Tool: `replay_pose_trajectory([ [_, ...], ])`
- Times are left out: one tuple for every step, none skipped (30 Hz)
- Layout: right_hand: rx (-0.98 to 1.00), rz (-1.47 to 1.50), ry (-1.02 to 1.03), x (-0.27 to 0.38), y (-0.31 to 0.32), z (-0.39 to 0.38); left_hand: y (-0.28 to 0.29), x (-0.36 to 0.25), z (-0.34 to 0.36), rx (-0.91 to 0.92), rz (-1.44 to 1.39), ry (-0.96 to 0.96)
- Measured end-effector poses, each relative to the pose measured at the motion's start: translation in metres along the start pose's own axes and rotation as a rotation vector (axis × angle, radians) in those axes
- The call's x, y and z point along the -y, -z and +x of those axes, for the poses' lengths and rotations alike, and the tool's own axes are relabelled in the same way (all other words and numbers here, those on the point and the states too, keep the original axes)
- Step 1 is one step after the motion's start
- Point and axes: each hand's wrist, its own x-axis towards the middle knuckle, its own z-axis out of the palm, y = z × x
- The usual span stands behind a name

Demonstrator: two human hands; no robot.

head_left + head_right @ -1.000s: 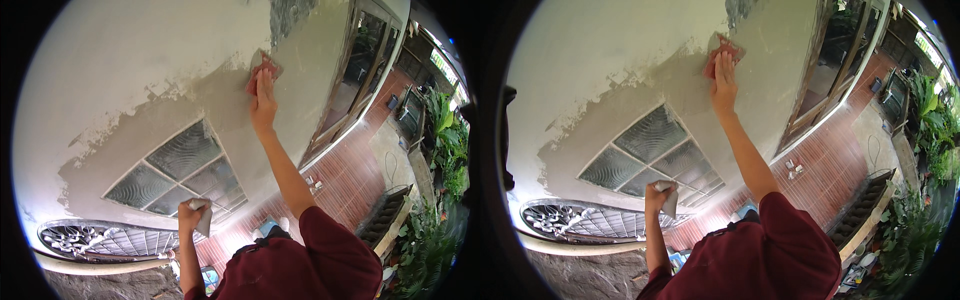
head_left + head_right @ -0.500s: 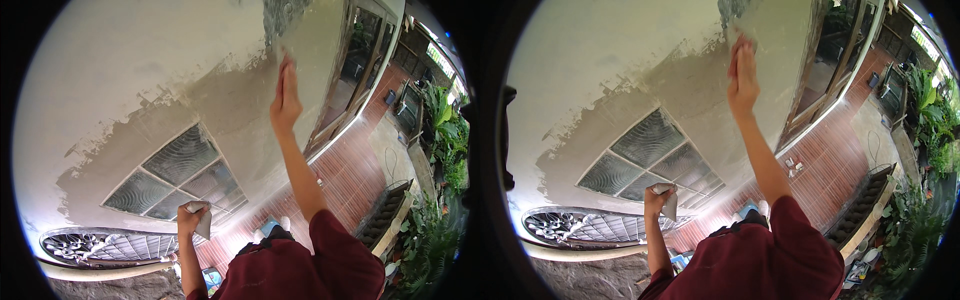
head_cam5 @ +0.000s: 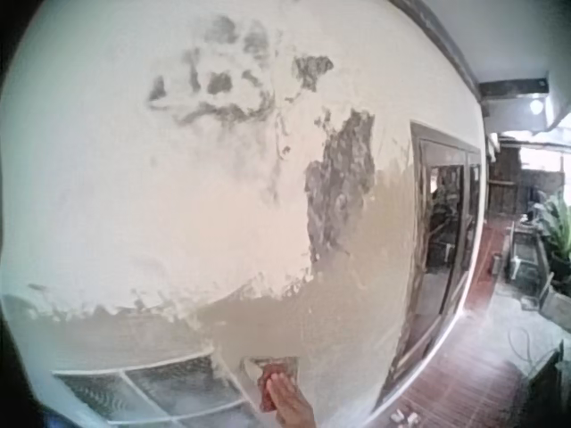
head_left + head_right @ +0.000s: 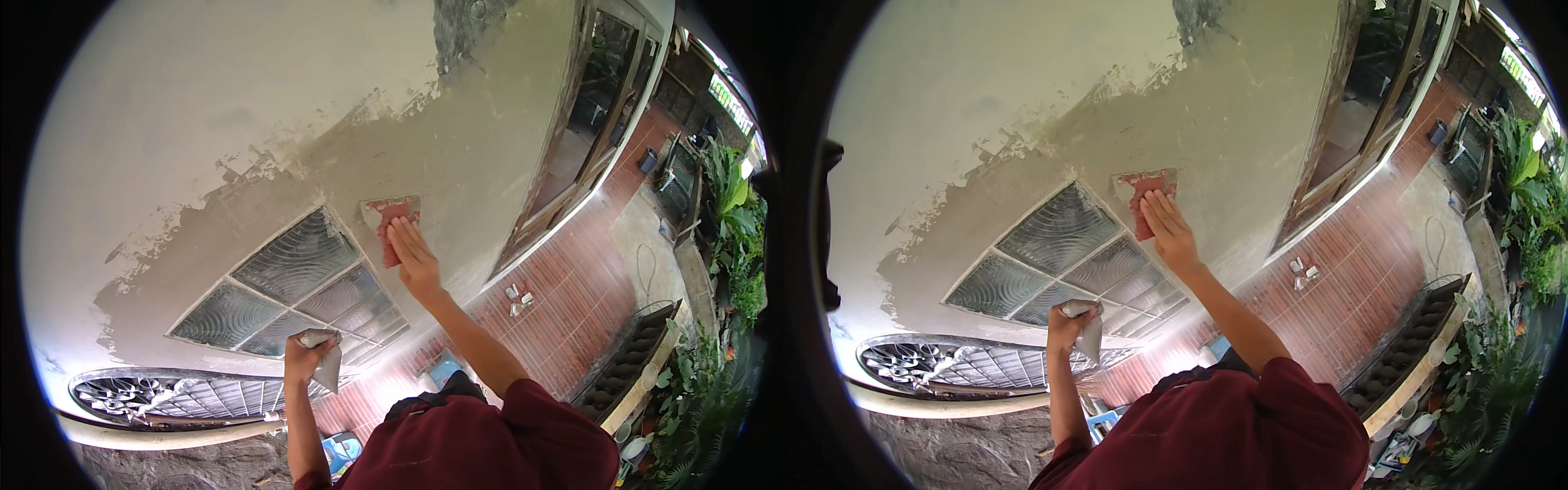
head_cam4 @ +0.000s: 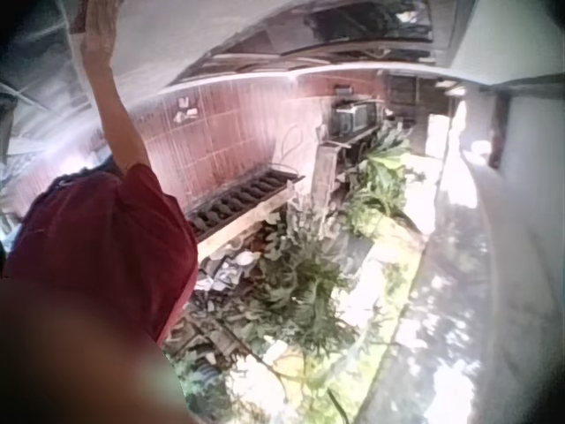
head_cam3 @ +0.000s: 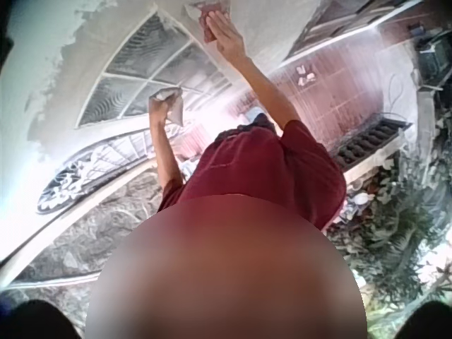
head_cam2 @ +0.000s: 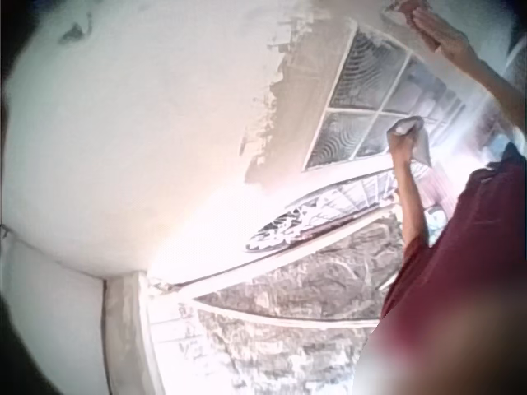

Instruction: The person applies plaster to a wall using a trowel and a bag of plaster. They repeatedly scoop plaster from the bag onto the trowel and spread it onto the wall surface, smoothing the material with the trowel.

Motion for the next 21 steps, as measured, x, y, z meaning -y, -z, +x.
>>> replay_pose_trajectory([
  [-0.080,-0.014,0.036,-0.001,0.011,0.005,-0.003,-0.004,0.000,-0.004,0.002,0.011],
  [-0.155,-0.022,0.047,-0.003,0.024,0.015,-0.006,-0.008,0.001,0.010,0.000,0.045],
  [-0.227,-0.036,0.058,-0.006,0.035,0.027,-0.009,-0.011,0.001,0.023,-0.005,0.060],
  [-0.296,-0.067,0.053,-0.012,0.044,0.044,-0.013,-0.013,0.002,0.030,-0.003,0.083],
  [-0.362,-0.103,0.034,-0.021,0.052,0.064,-0.016,-0.015,0.002,0.046,0.020,0.080],
  [-0.414,-0.190,0.034,-0.034,0.058,0.088,-0.019,-0.015,0.002,0.073,-0.006,0.067],
  [-0.442,-0.279,-0.011,-0.046,0.060,0.110,-0.022,-0.016,0.002,0.093,-0.022,0.061],
  [-0.430,-0.273,0.024,-0.055,0.058,0.126,-0.022,-0.015,0.001,0.112,-0.037,0.048],
  [-0.400,-0.269,0.026,-0.064,0.055,0.140,-0.023,-0.015,0.000,0.105,-0.032,0.063],
  [-0.360,-0.267,0.003,-0.072,0.049,0.147,-0.022,-0.015,-0.001,0.097,-0.025,0.067],
  [-0.360,-0.262,0.011,-0.075,0.040,0.142,-0.020,-0.015,-0.001,0.087,-0.016,0.065],
  [-0.346,-0.261,-0.010,-0.074,0.027,0.131,-0.018,-0.015,-0.001,0.090,-0.032,0.080],
  [-0.312,-0.268,-0.054,-0.073,0.014,0.117,-0.016,-0.016,0.000,0.089,-0.049,0.087],
  [-0.320,-0.243,-0.007,-0.070,0.003,0.099,-0.015,-0.017,0.003,0.071,-0.053,0.115],
  [-0.273,-0.230,-0.030,-0.063,-0.007,0.072,-0.014,-0.018,0.006,0.071,-0.076,0.110],
  [-0.205,-0.185,0.017,-0.052,-0.016,0.043,-0.015,-0.019,0.009,0.086,-0.082,0.085],
  [-0.133,-0.135,0.027,-0.042,-0.021,0.016,-0.018,-0.021,0.014,0.094,-0.078,0.076],
  [-0.056,-0.120,0.010,-0.035,-0.021,-0.006,-0.020,-0.024,0.019,0.086,-0.048,0.103],
  [-0.049,-0.070,0.019,-0.028,-0.018,-0.023,-0.025,-0.027,0.022,0.115,-0.076,0.044],
  [-0.010,-0.078,-0.025,-0.021,-0.011,-0.034,-0.030,-0.029,0.021,0.134,-0.094,0.033],
  [-0.026,-0.062,-0.041,-0.015,-0.003,-0.040,-0.036,-0.033,0.022,0.144,-0.090,0.035],
])
